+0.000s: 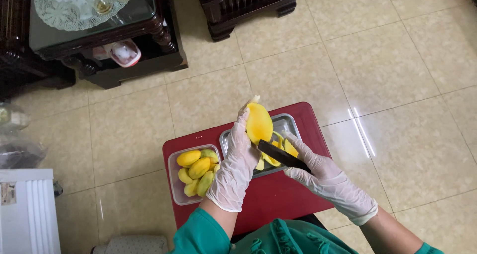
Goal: Peeling and slicing mangoes using a knife and placing them in a tray.
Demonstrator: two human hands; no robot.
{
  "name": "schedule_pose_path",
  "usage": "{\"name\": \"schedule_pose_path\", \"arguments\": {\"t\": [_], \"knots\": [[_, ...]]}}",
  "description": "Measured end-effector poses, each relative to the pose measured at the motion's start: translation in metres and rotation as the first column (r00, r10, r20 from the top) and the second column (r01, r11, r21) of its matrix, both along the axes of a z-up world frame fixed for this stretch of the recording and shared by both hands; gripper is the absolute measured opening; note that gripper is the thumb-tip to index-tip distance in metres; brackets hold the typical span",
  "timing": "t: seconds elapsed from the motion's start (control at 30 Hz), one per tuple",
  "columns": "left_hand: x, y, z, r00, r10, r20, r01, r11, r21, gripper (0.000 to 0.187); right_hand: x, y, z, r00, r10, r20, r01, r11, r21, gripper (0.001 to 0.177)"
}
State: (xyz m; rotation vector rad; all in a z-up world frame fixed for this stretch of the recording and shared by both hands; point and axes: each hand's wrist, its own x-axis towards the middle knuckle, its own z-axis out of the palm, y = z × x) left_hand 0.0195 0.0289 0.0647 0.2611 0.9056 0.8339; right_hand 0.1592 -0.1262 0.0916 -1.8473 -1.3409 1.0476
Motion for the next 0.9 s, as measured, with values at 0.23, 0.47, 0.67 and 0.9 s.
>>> {"name": "schedule_pose_path", "arguments": {"t": [0.23, 0.47, 0.67, 0.9], "knots": [[0.001, -0.011, 0.022, 0.999, -0.031, -0.017, 0.03, 0.999, -0.015, 0.036, -0.006, -0.007, 0.014, 1.0, -0.02, 0.024, 0.021, 0.999, -0.045, 0.089], [0.001, -0.012, 0.025, 0.998, -0.038, -0.053, 0.039, 0.999, 0.013, 0.033, -0.016, -0.002, 0.024, 0.995, -0.026, 0.096, 0.033, 0.996, -0.08, 0.085], [0.006, -0.028, 0.022, 0.999, 0.028, 0.029, -0.029, 0.997, 0.066, 0.032, -0.025, 0.014, 0.042, 0.998, -0.052, 0.027, 0.055, 0.991, -0.118, 0.081], [-0.001, -0.026, 0.027, 1.0, -0.007, -0.019, 0.008, 0.998, 0.057, 0.027, -0.019, 0.006, 0.034, 0.996, -0.068, -0.049, 0.062, 0.992, -0.113, 0.081]]}}
